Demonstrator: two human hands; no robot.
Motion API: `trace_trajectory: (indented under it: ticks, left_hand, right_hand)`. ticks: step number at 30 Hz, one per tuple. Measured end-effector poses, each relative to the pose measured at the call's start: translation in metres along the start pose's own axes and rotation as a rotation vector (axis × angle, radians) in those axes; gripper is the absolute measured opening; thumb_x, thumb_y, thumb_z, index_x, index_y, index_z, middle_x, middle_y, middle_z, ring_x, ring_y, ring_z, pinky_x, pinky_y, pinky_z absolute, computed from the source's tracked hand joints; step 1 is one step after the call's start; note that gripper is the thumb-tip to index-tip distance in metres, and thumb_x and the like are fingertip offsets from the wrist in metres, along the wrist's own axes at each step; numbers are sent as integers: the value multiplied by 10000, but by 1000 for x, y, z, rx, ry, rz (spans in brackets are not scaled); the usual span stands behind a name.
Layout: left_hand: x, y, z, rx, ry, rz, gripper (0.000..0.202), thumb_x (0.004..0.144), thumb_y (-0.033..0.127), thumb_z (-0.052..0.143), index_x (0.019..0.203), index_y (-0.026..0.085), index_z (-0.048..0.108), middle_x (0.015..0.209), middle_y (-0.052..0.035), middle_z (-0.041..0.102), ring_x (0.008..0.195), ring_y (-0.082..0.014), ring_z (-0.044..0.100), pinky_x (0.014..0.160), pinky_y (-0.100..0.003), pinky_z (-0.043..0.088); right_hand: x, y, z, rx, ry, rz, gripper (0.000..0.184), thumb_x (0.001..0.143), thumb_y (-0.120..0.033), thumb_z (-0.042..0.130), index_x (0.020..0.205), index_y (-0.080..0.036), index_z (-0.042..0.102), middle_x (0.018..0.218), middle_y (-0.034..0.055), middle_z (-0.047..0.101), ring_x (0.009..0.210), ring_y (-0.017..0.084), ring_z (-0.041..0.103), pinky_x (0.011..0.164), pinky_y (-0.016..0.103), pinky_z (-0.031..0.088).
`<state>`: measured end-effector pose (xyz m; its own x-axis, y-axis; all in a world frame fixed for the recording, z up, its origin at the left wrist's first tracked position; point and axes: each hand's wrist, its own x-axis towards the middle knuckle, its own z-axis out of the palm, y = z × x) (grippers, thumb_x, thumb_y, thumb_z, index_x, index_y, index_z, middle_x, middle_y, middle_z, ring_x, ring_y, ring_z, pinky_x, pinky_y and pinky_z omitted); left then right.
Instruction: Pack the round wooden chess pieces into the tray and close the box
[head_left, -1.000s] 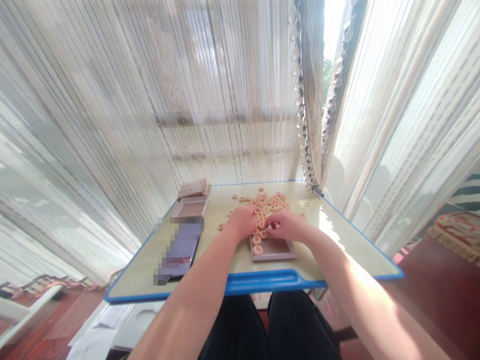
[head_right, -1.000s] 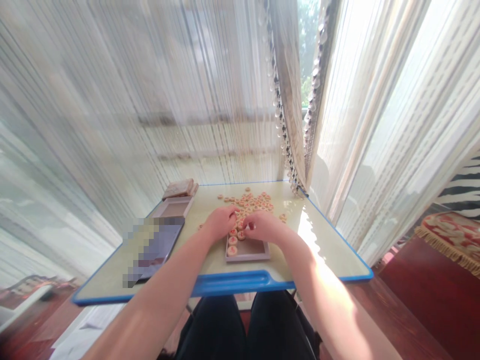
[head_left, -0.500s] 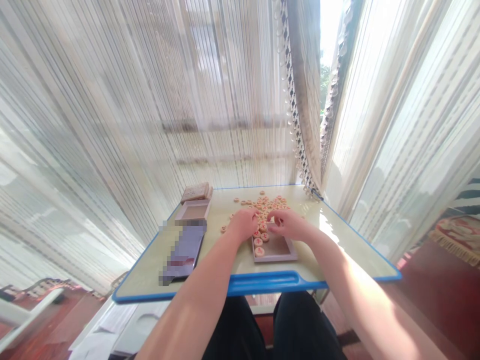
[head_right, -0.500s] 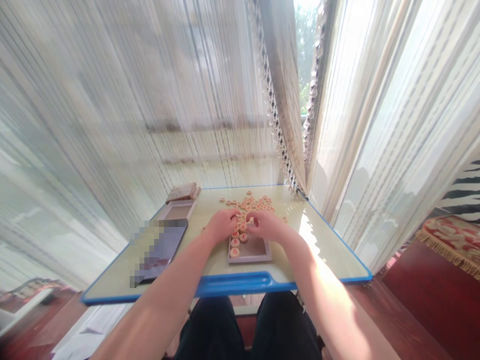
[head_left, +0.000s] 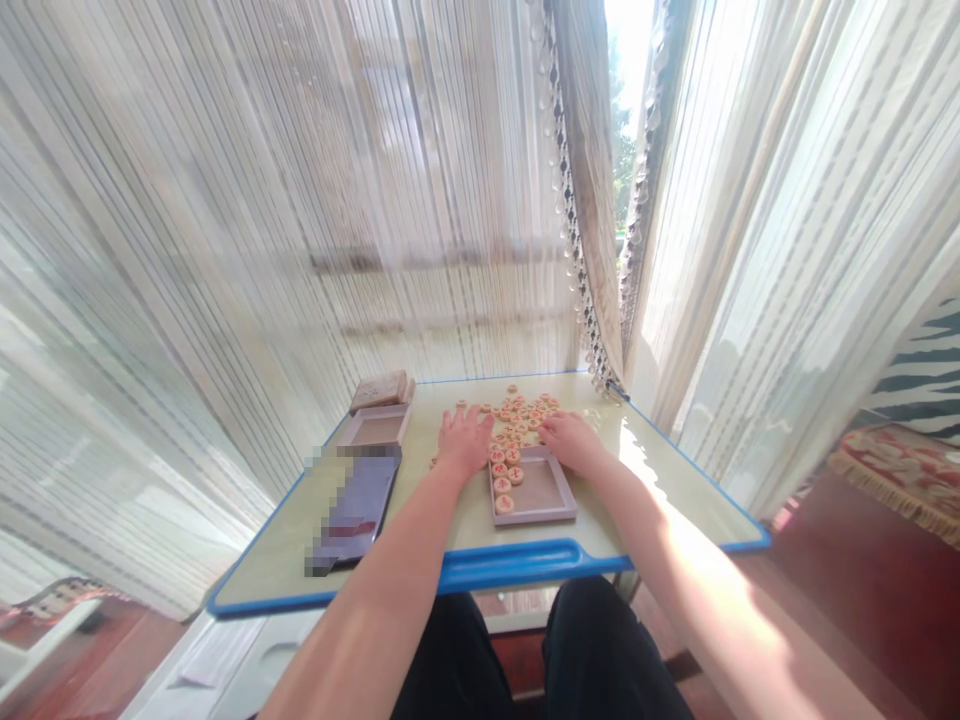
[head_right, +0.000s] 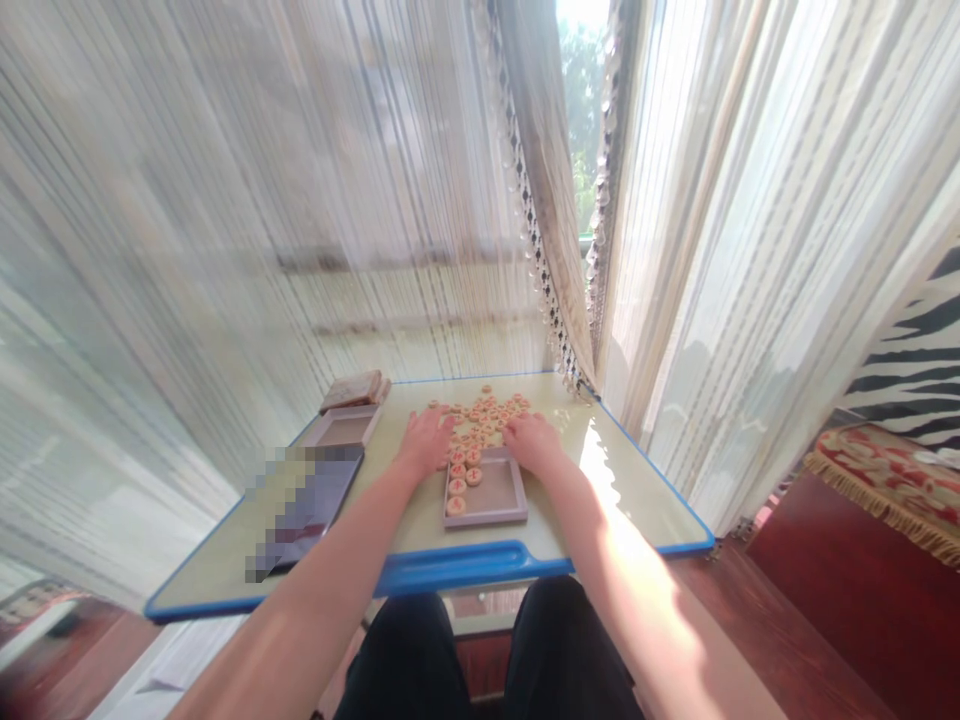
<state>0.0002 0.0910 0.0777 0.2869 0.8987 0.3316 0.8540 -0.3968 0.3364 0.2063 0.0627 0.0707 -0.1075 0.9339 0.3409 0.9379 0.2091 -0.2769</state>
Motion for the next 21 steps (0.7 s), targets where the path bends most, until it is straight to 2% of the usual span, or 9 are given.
trace_trajectory:
  ticks: [4, 7, 9, 11, 14, 17, 21]
  left_hand:
    - [4, -2, 2, -80, -13, -69, 490, 946, 366, 184, 1296, 149, 451, 1364, -141, 465, 1315, -209, 356, 1102, -415, 201]
    - [6, 0, 2, -196, 69, -60, 532, 954, 374, 129, 1243, 145, 513, 1318, -117, 520, 1267, -175, 422, 1075, -343, 281]
    - [6, 1, 1, -264, 127, -73, 538, 954, 384, 129, 1192, 161, 557, 1265, -95, 569, 1220, -163, 470, 1035, -306, 341]
    - [5, 1, 1, -301, 146, -81, 533, 953, 389, 142, 1148, 167, 586, 1224, -83, 598, 1178, -163, 505, 1005, -298, 376]
    - [3, 2, -1, -333, 145, -77, 520, 950, 386, 161, 1091, 172, 614, 1175, -73, 625, 1117, -168, 543, 972, -303, 406]
    - [2, 3, -2, -381, 146, -89, 428, 928, 342, 256, 1042, 172, 632, 1129, -63, 647, 1061, -170, 569, 941, -299, 428]
    - [1, 3, -3, -376, 120, -118, 283, 809, 183, 414, 962, 178, 652, 1169, -47, 629, 1049, -176, 570, 933, -293, 427]
  right_hand:
    - [5, -1, 3, 102, 42, -33, 331, 911, -275, 361, 893, -171, 675, 962, 102, 641, 970, 189, 545, 882, 318, 389]
    - [6, 0, 1, 163, 118, 7, 310, 889, -231, 374, 910, -165, 676, 998, 104, 638, 969, 179, 562, 876, 291, 403]
    - [4, 3, -1, 170, 130, 86, 308, 866, -208, 376, 872, -166, 682, 945, 101, 653, 893, 178, 591, 803, 279, 432]
    - [1, 5, -2, 176, 105, 177, 309, 843, -196, 377, 812, -170, 683, 788, 83, 665, 718, 163, 606, 665, 259, 444]
    - [-3, 8, -3, 194, 53, 256, 272, 799, -189, 409, 761, -174, 678, 604, 44, 633, 505, 127, 545, 506, 234, 390]
    - [-5, 7, -5, 203, 14, 272, 257, 779, -199, 425, 756, -184, 681, 584, 34, 626, 478, 126, 530, 481, 236, 368]
    - [-2, 5, -6, 191, -6, 201, 235, 761, -223, 467, 745, -195, 700, 635, 41, 651, 585, 149, 574, 549, 241, 401]
